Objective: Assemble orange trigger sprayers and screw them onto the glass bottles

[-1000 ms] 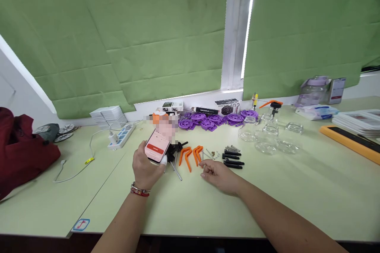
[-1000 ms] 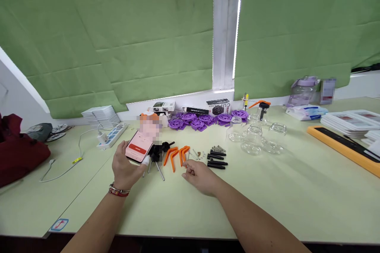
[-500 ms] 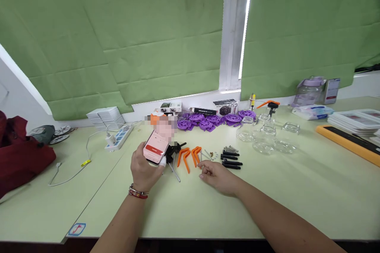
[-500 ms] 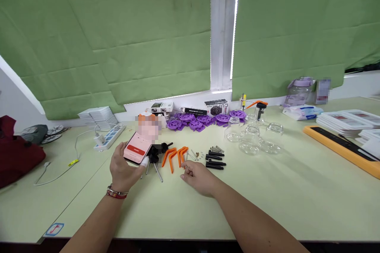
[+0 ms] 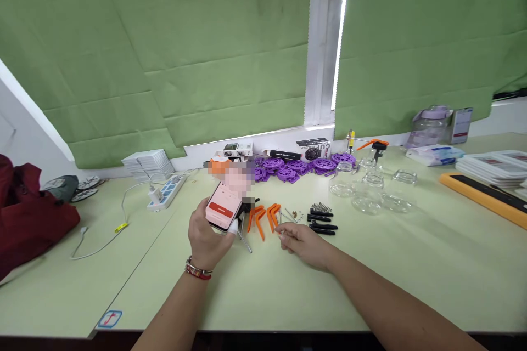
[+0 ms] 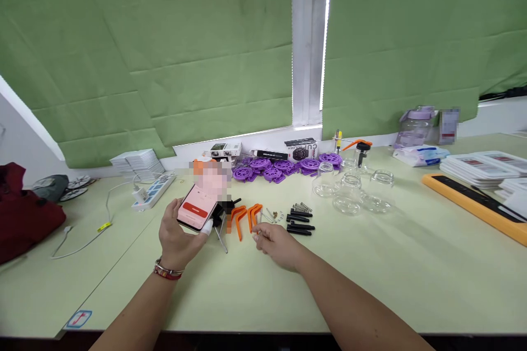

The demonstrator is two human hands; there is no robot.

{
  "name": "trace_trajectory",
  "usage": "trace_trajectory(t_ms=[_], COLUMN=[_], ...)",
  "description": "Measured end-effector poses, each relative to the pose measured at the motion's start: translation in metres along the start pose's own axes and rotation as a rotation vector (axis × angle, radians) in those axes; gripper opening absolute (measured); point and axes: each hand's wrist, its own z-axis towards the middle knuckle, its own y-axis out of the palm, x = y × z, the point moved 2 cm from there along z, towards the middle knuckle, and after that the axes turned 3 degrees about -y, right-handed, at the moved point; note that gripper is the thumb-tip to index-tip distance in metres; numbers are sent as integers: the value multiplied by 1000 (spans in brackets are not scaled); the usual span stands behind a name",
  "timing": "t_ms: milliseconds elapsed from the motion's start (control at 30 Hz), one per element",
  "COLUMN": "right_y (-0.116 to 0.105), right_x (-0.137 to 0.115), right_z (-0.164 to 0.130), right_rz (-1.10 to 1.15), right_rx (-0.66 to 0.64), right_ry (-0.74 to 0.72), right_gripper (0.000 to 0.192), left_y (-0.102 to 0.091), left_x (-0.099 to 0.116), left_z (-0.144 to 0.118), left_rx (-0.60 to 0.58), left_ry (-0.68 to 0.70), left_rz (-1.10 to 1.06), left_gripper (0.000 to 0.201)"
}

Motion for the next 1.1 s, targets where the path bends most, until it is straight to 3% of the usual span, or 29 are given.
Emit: trace_trajectory(t_ms=[300, 567, 900, 1000, 1100], right_y=[0, 1, 0, 0, 0], right_x=[-7, -9, -8, -7, -7], right_z=[1, -2, -2, -2, -2], right_rz=[154, 94, 85, 71, 47], right_rx=[35, 13, 9, 6, -3], right_ry=[78, 69, 75, 79, 73], right_gripper=[51, 48, 51, 50, 48], left_y=[2, -1, -3, -8, -12], left_x=[35, 34, 1, -20, -48], left_z=[-6, -5, 9, 14, 13], left_rx=[-81, -34, -24, -15, -37], left_ry=[-10, 31, -3, -145, -406], left_rz=[-194, -200, -56, 14, 41], left_gripper=[93, 93, 92, 90, 93])
